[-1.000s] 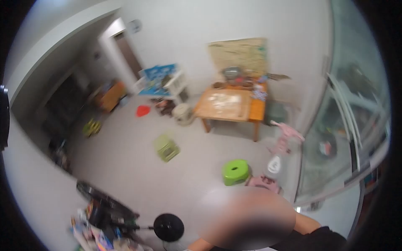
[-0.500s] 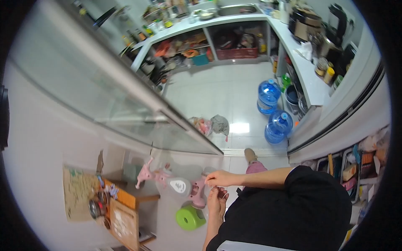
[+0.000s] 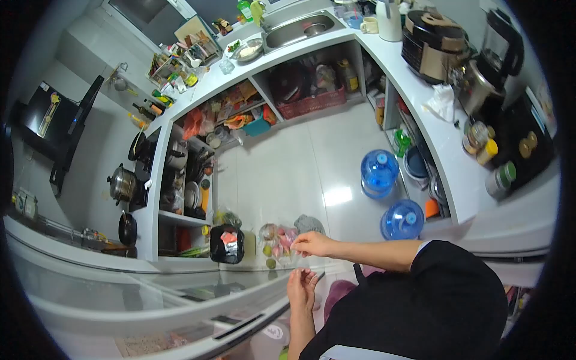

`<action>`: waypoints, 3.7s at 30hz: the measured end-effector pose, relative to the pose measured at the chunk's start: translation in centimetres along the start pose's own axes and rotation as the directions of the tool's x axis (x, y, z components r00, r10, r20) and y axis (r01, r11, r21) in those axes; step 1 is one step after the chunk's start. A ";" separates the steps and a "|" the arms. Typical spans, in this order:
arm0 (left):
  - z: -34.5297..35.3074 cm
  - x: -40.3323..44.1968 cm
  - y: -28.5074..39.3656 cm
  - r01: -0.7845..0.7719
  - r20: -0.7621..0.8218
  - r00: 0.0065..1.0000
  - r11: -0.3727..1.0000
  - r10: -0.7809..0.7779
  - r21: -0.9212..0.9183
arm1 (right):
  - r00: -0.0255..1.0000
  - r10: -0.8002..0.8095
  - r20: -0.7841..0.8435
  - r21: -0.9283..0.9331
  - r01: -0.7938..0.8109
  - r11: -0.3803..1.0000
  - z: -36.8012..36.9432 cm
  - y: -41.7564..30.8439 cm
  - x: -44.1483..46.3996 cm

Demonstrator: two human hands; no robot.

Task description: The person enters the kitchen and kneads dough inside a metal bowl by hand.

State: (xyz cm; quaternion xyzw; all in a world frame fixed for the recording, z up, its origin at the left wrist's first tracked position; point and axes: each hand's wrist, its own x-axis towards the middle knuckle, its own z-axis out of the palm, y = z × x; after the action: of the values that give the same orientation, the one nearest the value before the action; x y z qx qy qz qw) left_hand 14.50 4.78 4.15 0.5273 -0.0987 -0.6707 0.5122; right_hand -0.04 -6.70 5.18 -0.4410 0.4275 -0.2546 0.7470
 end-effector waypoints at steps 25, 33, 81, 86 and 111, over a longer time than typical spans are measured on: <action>41.6 56.4 30.9 -0.087 0.240 0.970 0.985 0.050 0.146 | 0.850 0.012 -0.526 0.140 0.073 0.987 -46.6 -21.0 35.1; 55.5 73.1 42.7 -0.283 0.279 0.941 0.899 0.192 0.334 | 0.875 -0.245 -0.417 -0.150 0.200 0.968 -55.6 -40.7 50.1; 63.7 95.8 48.0 -0.591 0.446 0.588 -0.017 0.674 0.806 | 0.690 -0.683 0.240 -0.836 0.504 0.216 -71.2 -56.5 88.8; 63.7 92.8 43.4 -0.280 -0.313 0.805 0.789 0.503 0.547 | 0.777 -0.572 0.264 -0.892 0.422 0.161 -69.4 -57.1 89.3; 64.9 97.1 43.4 -0.318 -0.399 0.844 0.934 0.357 0.162 | 0.724 -0.620 0.303 -0.946 0.309 -0.101 -65.8 -57.7 80.1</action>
State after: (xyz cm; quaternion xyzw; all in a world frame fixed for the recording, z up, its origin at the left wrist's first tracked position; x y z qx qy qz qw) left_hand -4.81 -118.30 2.00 0.6565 -0.1067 -0.4348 0.6072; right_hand -16.59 -124.15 6.38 -0.8991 0.3819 -0.2040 0.0646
